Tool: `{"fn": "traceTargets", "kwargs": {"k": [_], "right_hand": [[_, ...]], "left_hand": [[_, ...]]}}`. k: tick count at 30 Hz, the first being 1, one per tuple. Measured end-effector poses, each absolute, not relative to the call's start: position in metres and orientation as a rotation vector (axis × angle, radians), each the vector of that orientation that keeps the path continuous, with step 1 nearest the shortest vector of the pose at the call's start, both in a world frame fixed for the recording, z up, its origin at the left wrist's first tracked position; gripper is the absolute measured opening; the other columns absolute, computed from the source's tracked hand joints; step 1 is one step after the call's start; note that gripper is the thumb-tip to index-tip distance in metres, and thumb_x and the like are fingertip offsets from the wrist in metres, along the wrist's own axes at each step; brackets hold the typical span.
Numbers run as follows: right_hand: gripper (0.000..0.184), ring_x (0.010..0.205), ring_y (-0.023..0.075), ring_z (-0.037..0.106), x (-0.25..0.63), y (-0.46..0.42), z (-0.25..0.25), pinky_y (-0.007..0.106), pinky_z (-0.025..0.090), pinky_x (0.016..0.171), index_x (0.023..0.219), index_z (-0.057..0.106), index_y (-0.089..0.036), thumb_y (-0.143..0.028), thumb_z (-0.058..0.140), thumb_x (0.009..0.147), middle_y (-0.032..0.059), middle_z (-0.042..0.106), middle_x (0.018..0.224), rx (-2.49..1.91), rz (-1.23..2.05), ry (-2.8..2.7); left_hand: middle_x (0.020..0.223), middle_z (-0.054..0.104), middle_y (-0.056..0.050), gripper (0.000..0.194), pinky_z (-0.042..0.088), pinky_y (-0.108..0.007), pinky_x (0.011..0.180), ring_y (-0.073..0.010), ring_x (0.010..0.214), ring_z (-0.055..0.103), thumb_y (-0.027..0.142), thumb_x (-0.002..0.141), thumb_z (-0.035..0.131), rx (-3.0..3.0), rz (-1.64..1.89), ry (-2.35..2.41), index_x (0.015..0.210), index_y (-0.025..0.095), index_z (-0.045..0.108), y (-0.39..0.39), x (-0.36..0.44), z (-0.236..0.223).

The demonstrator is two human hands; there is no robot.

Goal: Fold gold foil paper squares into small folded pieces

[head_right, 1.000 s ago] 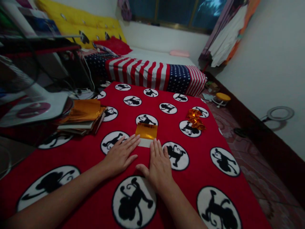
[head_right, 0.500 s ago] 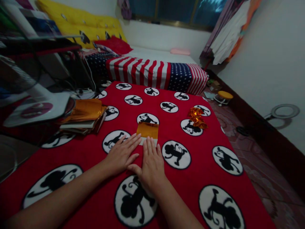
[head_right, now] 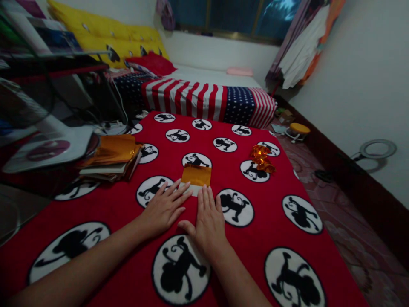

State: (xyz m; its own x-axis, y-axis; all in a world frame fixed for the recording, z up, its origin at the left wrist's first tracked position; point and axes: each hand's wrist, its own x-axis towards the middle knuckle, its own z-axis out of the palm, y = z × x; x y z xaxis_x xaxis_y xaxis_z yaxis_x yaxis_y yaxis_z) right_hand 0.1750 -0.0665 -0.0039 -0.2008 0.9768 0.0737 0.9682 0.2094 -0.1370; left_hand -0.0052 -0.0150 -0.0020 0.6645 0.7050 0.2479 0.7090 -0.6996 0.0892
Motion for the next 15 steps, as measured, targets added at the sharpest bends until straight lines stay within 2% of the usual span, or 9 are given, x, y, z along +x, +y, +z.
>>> {"fn": "traceTargets", "kwargs": {"k": [5,11,13,15], "right_hand": [[0.098,0.146,0.0332,0.015,0.1758,-0.0665,-0.0035,0.054,0.015,0.116,0.146,0.031,0.0,-0.074,0.042,0.082,0.0221,0.018,0.155,-1.879,0.107,-2.317],[0.094,0.145,0.0335,0.018,0.1762,-0.0682,-0.0066,0.055,0.017,0.114,0.145,0.034,-0.001,-0.07,0.046,0.083,0.0236,0.025,0.154,-1.815,0.09,-2.27],[0.082,0.143,0.0334,0.024,0.1786,-0.0659,-0.0065,0.055,0.018,0.113,0.143,0.038,-0.003,-0.063,0.047,0.087,0.0229,0.03,0.152,-1.786,0.086,-2.226],[0.06,0.138,0.0311,0.035,0.1829,-0.0601,-0.0039,0.055,0.02,0.113,0.135,0.048,-0.009,-0.05,0.045,0.093,0.0196,0.041,0.147,-1.751,0.096,-2.159]], "left_hand": [[0.153,0.037,-0.002,0.047,0.021,-0.049,0.114,-0.0269,0.142,0.029,0.037,0.096,0.041,-2.874,-0.438,-1.221,0.142,0.028,0.043,-0.015,-0.0048,-0.0024],[0.153,0.036,-0.002,0.047,0.021,-0.051,0.114,-0.0281,0.141,0.03,0.037,0.096,0.041,-2.899,-0.452,-1.232,0.141,0.028,0.044,-0.0147,-0.0049,-0.0022],[0.153,0.036,-0.002,0.047,0.021,-0.051,0.114,-0.0277,0.141,0.03,0.037,0.096,0.041,-2.902,-0.463,-1.229,0.142,0.029,0.044,-0.0145,-0.0052,-0.0023],[0.153,0.036,-0.002,0.047,0.022,-0.051,0.114,-0.0272,0.142,0.03,0.037,0.096,0.041,-2.906,-0.469,-1.229,0.142,0.03,0.043,-0.0145,-0.0055,-0.0021]]}}
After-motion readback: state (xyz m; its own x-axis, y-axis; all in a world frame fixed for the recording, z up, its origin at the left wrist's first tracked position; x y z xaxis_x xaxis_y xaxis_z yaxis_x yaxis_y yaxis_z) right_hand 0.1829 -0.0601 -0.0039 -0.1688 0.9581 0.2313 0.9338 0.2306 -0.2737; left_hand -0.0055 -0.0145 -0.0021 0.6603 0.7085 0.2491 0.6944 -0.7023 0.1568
